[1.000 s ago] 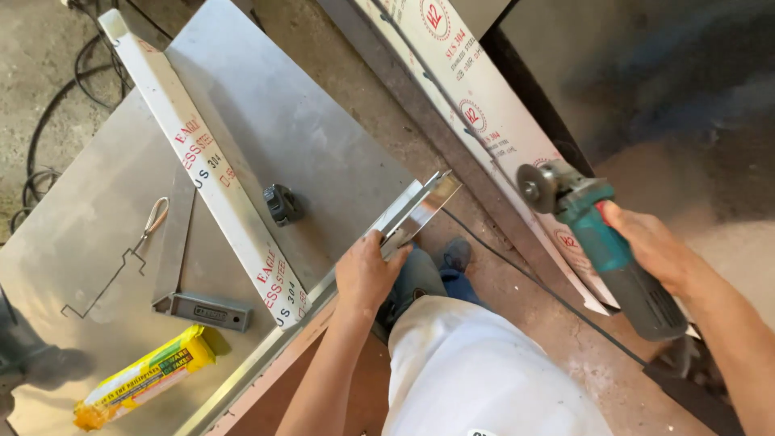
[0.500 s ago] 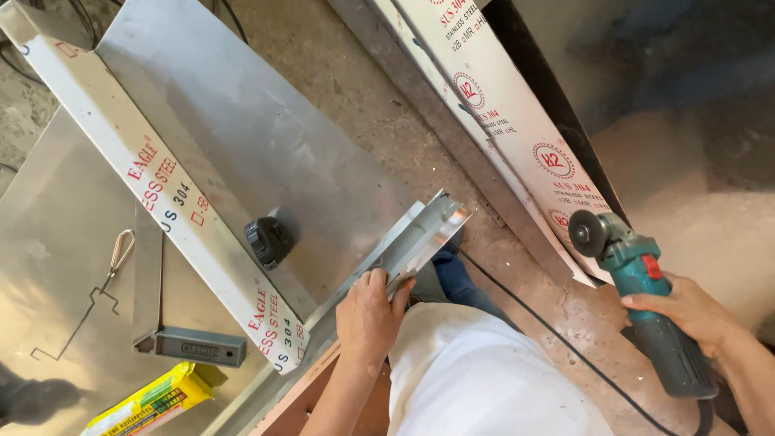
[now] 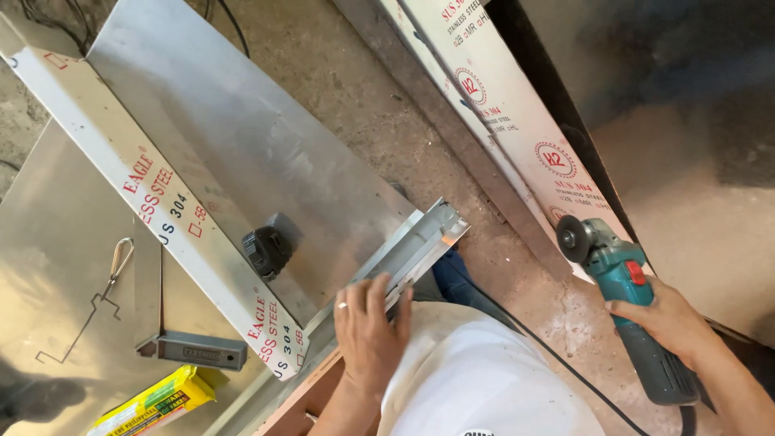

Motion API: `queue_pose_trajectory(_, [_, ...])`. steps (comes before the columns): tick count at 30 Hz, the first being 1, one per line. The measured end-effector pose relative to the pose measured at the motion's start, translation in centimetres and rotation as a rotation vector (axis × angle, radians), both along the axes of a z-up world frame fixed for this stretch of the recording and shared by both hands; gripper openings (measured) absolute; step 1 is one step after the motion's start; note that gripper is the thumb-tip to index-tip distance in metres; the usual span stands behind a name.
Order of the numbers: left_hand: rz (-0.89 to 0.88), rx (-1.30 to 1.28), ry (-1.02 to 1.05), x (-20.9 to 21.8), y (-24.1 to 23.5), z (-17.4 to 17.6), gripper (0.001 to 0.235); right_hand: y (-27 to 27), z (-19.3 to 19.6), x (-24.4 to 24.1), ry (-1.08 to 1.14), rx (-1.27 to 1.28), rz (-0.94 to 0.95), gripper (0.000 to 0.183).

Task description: The person is measuring, marking, and cutting a stainless steel profile using a square, a scribe, and an angle grinder.

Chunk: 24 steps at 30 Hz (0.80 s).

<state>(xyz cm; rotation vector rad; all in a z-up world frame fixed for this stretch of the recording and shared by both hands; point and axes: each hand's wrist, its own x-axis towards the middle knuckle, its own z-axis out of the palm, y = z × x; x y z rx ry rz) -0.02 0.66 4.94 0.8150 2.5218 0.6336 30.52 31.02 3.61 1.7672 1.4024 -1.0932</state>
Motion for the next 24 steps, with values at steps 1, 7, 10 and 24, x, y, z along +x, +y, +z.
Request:
queue_pose_trajectory(1, [-0.007, 0.142, -0.034, 0.8, 0.2, 0.5, 0.031, 0.1, 0.8, -1.5, -0.011, -0.006, 0.076, 0.047])
queue_pose_trajectory(7, [0.115, 0.261, -1.191, 7.1, 7.3, 1.5, 0.046, 0.8, 3.5, -6.3, 0.151, -0.052, 0.27, 0.049])
queue_pose_trajectory(10, [0.237, 0.279, -1.614, 10.4, 11.1, -0.7, 0.059, 0.7, 5.8, -10.3, 0.24, -0.046, 0.401, 0.047])
queue_pose_trajectory(24, [0.682, 0.585, -2.032, 10.6, 12.2, 0.7, 0.057, -2.1, 10.6, -20.1, 0.077, -0.111, 0.694, 0.056])
